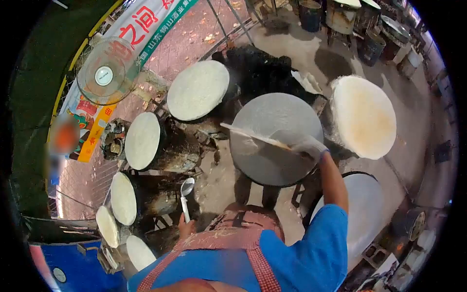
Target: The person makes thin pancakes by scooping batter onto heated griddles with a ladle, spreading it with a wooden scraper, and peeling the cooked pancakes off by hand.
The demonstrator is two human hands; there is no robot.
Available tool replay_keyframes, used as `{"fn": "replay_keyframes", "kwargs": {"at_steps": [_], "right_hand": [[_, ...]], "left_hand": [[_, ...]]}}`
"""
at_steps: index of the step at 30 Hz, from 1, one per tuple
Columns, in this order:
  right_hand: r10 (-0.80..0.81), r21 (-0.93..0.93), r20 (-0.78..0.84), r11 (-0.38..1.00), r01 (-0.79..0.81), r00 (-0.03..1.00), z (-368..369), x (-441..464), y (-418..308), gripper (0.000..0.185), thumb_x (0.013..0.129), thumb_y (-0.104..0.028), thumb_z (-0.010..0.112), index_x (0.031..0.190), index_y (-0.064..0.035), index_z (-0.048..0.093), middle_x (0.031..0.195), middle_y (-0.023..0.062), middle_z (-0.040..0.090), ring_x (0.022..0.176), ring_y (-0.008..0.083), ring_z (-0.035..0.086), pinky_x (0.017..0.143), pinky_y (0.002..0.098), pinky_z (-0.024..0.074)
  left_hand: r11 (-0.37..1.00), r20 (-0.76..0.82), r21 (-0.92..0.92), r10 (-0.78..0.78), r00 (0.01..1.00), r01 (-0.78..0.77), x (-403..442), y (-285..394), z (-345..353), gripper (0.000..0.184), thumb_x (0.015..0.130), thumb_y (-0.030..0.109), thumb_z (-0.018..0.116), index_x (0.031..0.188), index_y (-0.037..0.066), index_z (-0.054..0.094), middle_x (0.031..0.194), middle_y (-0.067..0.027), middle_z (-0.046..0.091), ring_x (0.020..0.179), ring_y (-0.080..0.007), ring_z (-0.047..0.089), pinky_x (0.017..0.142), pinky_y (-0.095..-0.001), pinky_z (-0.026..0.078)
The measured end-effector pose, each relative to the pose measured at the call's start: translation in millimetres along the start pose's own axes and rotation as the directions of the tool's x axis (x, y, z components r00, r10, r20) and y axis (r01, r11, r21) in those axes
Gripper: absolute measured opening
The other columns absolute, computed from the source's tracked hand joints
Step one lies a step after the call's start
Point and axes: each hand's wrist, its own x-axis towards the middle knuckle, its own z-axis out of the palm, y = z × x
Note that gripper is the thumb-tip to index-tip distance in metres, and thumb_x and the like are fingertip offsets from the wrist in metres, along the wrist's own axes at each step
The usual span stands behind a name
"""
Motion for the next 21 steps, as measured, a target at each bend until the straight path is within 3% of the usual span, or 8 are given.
{"fn": "replay_keyframes", "kwargs": {"at_steps": [2,4,5,8,9,11,12,21], "right_hand": [[0.229,0.008,0.021,0.973,-0.229,0.973,15,-54,-29,0.032,0.067,-0.021,0.071,0.093,-0.0021,0.068,0.065,0.0009,0.058,0.054,0.0101,0.048,0.049,0.0264,0.0386],[-0.093,-0.092,0.065,0.991,0.099,0.994,-27,-44,105,0.032,0.066,-0.02,0.07,0.092,-0.0013,0.069,0.071,0.0049,0.063,0.063,0.0099,0.052,0.054,0.0258,0.0411],[0.279,0.083,0.028,0.956,-0.28,0.96,-21,-70,58,0.02,0.068,-0.009,0.068,0.085,-0.0003,0.068,0.062,0.0007,0.057,0.049,0.0084,0.048,0.042,0.0258,0.0368],[0.238,0.031,-0.099,0.971,-0.236,0.966,3,-57,-29,0.021,0.071,-0.007,0.062,0.09,-0.0007,0.067,0.068,0.0002,0.058,0.063,0.0073,0.053,0.055,0.023,0.0424],[-0.176,-0.064,-0.125,0.983,0.169,0.976,-3,-24,3,0.021,0.072,-0.005,0.059,0.092,-0.0011,0.066,0.072,0.0019,0.06,0.066,0.0075,0.052,0.058,0.0234,0.044],[-0.186,-0.266,-0.137,0.953,0.145,0.973,2,15,-3,0.037,0.068,-0.025,0.069,0.092,0.0037,0.065,0.075,0.0008,0.06,0.07,0.0118,0.052,0.06,0.025,0.042],[0.194,-0.115,-0.155,0.97,-0.212,0.969,15,13,-21,0.034,0.067,-0.024,0.07,0.09,-0.0006,0.067,0.075,0.0032,0.06,0.069,0.0135,0.053,0.061,0.0264,0.0429],[0.485,0.287,-0.488,0.874,-0.392,0.725,109,-293,83,0.03,0.075,-0.021,0.066,0.1,-0.0043,0.063,0.071,-0.0018,0.056,0.059,0.0077,0.048,0.05,0.0222,0.0393]], "left_hand": [[0.999,-0.01,0.041,0.024,1.0,-0.024,14,-13,-5,0.074,0.08,0.001,0.052,0.141,0.013,0.013,0.056,-0.0036,0.042,0.038,-0.0132,0.039,0.032,-0.0284,0.033],[0.995,0.025,-0.096,0.006,1.0,-0.004,15,-30,-13,0.073,0.08,-0.001,0.05,0.141,0.016,0.013,0.054,-0.0021,0.039,0.037,-0.0118,0.037,0.031,-0.0283,0.031],[0.991,-0.005,-0.108,-0.082,0.997,0.081,3,-13,-7,0.073,0.08,-0.001,0.05,0.141,0.019,0.015,0.055,-0.002,0.039,0.037,-0.0109,0.037,0.03,-0.0279,0.031],[0.988,-0.012,-0.131,-0.08,0.997,0.078,-3,-18,-17,0.073,0.08,-0.002,0.049,0.141,0.02,0.016,0.057,-0.0026,0.04,0.038,-0.0113,0.038,0.031,-0.028,0.031],[0.986,-0.002,-0.141,-0.087,0.996,0.086,-9,-16,-21,0.073,0.08,-0.002,0.049,0.141,0.02,0.015,0.057,-0.0028,0.04,0.038,-0.0116,0.038,0.031,-0.0282,0.031],[0.989,0.018,-0.127,-0.07,0.997,0.072,-4,-17,-24,0.074,0.079,-0.002,0.05,0.141,0.02,0.015,0.058,-0.0031,0.04,0.038,-0.0122,0.038,0.031,-0.0286,0.031],[0.994,0.013,-0.1,-0.052,0.999,0.053,-3,-20,-32,0.074,0.079,-0.002,0.05,0.141,0.02,0.015,0.058,-0.0033,0.04,0.039,-0.0126,0.039,0.031,-0.0289,0.031],[0.991,0.235,-0.099,-0.068,0.97,0.093,61,-26,-113,0.067,0.079,-0.001,0.05,0.137,0.021,0.025,0.052,-0.0006,0.038,0.035,-0.0116,0.037,0.028,-0.0284,0.031]]}}
